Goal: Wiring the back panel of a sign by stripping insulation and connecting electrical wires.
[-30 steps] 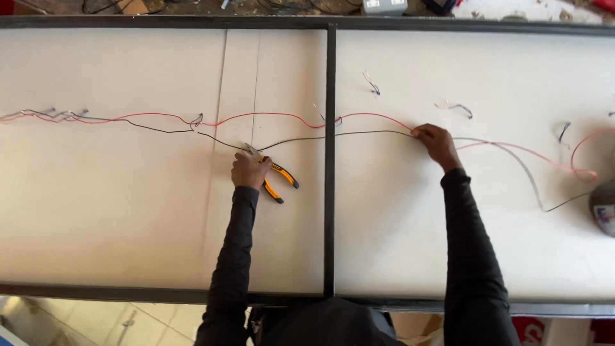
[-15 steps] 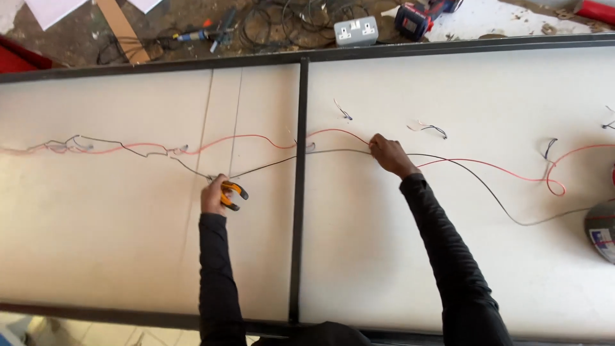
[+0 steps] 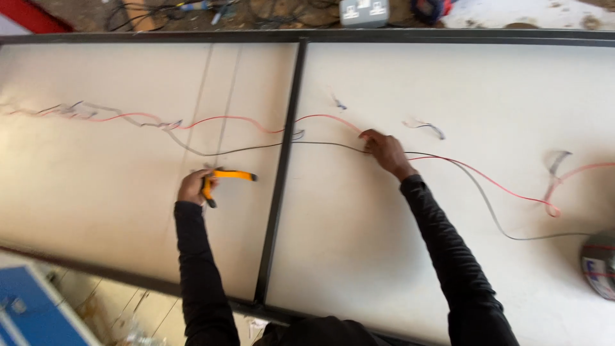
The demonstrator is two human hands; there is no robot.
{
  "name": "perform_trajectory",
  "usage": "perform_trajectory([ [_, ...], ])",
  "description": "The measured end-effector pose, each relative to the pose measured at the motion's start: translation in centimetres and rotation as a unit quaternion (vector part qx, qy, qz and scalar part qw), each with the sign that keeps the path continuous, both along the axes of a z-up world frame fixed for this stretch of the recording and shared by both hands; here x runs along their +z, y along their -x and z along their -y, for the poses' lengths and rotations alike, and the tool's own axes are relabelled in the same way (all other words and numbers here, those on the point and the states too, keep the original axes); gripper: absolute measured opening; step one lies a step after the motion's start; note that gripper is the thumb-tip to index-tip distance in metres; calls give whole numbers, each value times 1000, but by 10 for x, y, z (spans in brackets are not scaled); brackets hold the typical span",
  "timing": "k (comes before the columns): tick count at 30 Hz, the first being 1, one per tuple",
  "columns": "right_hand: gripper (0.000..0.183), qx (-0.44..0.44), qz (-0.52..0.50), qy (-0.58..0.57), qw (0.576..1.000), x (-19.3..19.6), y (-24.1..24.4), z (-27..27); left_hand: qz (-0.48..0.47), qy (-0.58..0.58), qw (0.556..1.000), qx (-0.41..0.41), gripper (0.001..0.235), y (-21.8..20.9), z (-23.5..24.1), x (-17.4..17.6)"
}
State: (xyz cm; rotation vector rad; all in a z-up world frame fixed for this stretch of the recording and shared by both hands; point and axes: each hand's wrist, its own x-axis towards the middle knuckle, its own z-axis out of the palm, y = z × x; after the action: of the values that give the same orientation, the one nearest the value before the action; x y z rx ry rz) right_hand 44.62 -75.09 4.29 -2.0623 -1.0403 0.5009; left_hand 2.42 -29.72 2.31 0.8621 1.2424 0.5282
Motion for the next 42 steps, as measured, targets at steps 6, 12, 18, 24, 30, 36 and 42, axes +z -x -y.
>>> perform_trajectory([
  [6,27,-58,-17,40,997,-29,-9,-24,-34,19,974,-221,28,-4,106,112],
  [12,82,-5,206,232,951,3,39,-103,-433,-315,665,-520,82,-73,79,6],
  [18,158,-22,221,249,943,47,91,-158,-359,-655,525,-409,134,-178,86,10],
  [24,91,7,186,198,962,-11,98,-139,-176,-576,572,-557,57,-209,43,7],
  [30,31,-59,155,162,973,-18,69,-99,-119,-520,689,-491,15,-231,46,-78],
  [36,26,-69,79,117,988,34,63,-87,-83,-580,646,-489,17,-200,43,-28],
  [42,22,-147,141,118,972,2,42,-77,-150,-704,529,-450,11,-189,10,-31],
])
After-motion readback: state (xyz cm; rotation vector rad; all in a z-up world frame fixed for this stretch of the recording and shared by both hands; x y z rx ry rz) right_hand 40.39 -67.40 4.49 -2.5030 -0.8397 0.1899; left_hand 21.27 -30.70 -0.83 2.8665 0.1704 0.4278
